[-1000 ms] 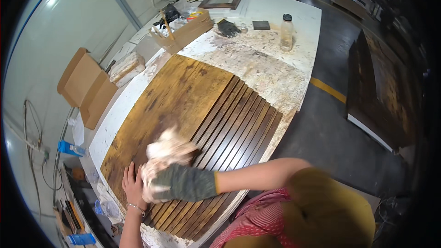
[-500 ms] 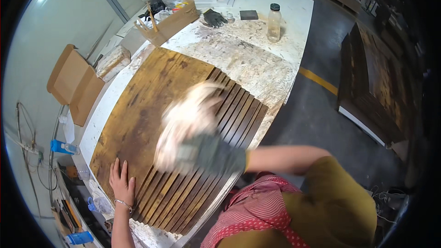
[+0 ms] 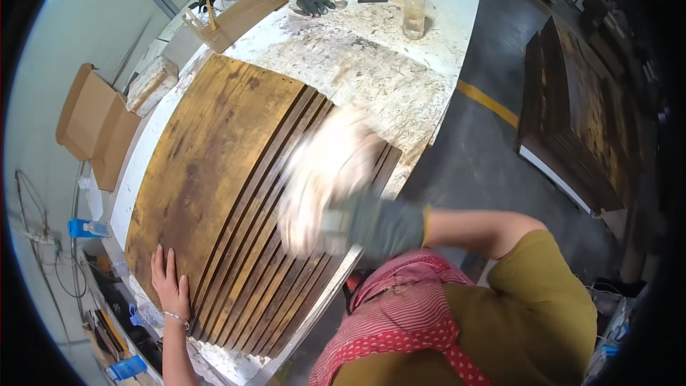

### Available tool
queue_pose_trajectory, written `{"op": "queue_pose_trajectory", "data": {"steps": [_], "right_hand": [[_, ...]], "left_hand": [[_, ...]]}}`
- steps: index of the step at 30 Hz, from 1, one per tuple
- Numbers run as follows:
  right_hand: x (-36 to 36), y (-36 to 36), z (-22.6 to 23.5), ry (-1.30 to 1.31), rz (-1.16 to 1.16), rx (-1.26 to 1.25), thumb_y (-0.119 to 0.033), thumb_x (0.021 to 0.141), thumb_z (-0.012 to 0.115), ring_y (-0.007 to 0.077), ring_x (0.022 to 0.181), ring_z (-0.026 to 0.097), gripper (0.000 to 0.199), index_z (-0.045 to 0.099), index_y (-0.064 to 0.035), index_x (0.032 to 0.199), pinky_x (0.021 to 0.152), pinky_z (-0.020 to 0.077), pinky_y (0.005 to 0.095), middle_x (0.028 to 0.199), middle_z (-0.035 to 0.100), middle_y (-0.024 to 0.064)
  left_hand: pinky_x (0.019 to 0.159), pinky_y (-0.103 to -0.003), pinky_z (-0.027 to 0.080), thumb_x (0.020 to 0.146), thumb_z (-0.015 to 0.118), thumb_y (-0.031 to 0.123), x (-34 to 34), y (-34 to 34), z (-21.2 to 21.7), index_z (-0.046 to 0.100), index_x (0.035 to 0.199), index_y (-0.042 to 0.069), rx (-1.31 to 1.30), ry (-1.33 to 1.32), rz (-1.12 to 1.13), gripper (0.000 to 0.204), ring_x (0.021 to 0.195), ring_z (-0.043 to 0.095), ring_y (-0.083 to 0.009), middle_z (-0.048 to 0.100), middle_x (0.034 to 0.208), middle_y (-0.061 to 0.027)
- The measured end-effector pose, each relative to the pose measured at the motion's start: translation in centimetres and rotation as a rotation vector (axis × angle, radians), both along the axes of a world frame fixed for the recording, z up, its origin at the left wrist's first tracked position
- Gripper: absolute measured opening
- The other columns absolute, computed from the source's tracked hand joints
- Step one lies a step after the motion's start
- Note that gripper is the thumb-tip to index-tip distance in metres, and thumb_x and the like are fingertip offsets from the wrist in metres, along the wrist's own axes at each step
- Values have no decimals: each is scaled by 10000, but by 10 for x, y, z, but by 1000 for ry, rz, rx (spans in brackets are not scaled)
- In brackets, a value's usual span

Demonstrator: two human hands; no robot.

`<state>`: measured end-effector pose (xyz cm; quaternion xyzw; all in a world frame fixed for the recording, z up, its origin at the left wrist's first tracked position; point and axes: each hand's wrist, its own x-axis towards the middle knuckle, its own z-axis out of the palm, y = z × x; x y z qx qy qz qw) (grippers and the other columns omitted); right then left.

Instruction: The person wipes a stack of wooden boards with a cloth and a small rectangular block, then picks up a cardboard tube and a piece of white material from the table before continuing to wipe the boards.

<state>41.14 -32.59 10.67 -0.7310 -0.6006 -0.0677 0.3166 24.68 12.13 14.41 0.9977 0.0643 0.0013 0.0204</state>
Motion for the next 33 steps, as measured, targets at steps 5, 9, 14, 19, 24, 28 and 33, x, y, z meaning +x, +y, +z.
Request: {"op": "queue_pose_trajectory", "data": {"steps": [5,9,14,19,24,28,33], "right_hand": [[36,-71,-37,302,-458,-372,-194,758,595,282,1102,519,296,602,-50,1017,960,408,381,1127,582,133],[115,-192,-44,18,-847,21,-188,795,624,332,1015,566,428,526,-40,1184,918,452,375,1171,551,187],[86,-19,13,366,-643,664,-203,873,586,185,967,579,407,506,-66,1248,792,493,248,1132,574,109],[-118,194,-95,120,-169,358,-112,913,428,254,974,551,453,395,4,1349,913,448,371,1051,588,133],[-216,203,-38,628,469,-8,-254,833,595,242,1115,552,347,601,-27,1096,955,418,347,1183,585,144],[-97,135,29,906,-65,397,-171,844,580,276,1052,563,356,561,-29,1169,933,445,355,1131,591,149],[-135,216,-30,118,-741,386,-156,794,587,385,981,542,378,550,35,1118,965,400,427,1007,579,230]], "left_hand": [[1089,-472,188,924,368,437,-14,3,5,400,1394,97,36,0,23,580,1359,246,-364,275,1488,-140],[1080,-474,214,892,447,356,4,1,0,424,1379,121,28,-74,-91,541,1335,276,-385,299,1474,-143],[1082,-470,195,914,438,369,-10,3,-8,406,1393,179,5,-67,-21,516,1345,261,-359,283,1481,-114],[1087,-472,183,948,387,331,3,1,-6,413,1389,212,-56,-80,-35,457,1351,246,-347,290,1477,-98],[1071,-493,215,960,377,393,-10,50,-15,418,1380,253,-214,-45,-135,445,1342,280,-318,295,1480,-64],[1065,-501,223,956,375,436,-26,64,-2,372,1401,294,7,-8,-137,466,1347,281,-292,290,1485,-49],[1074,-503,203,959,349,447,-26,63,-16,352,1410,306,7,-57,-159,472,1358,258,-286,267,1498,-43]]}}
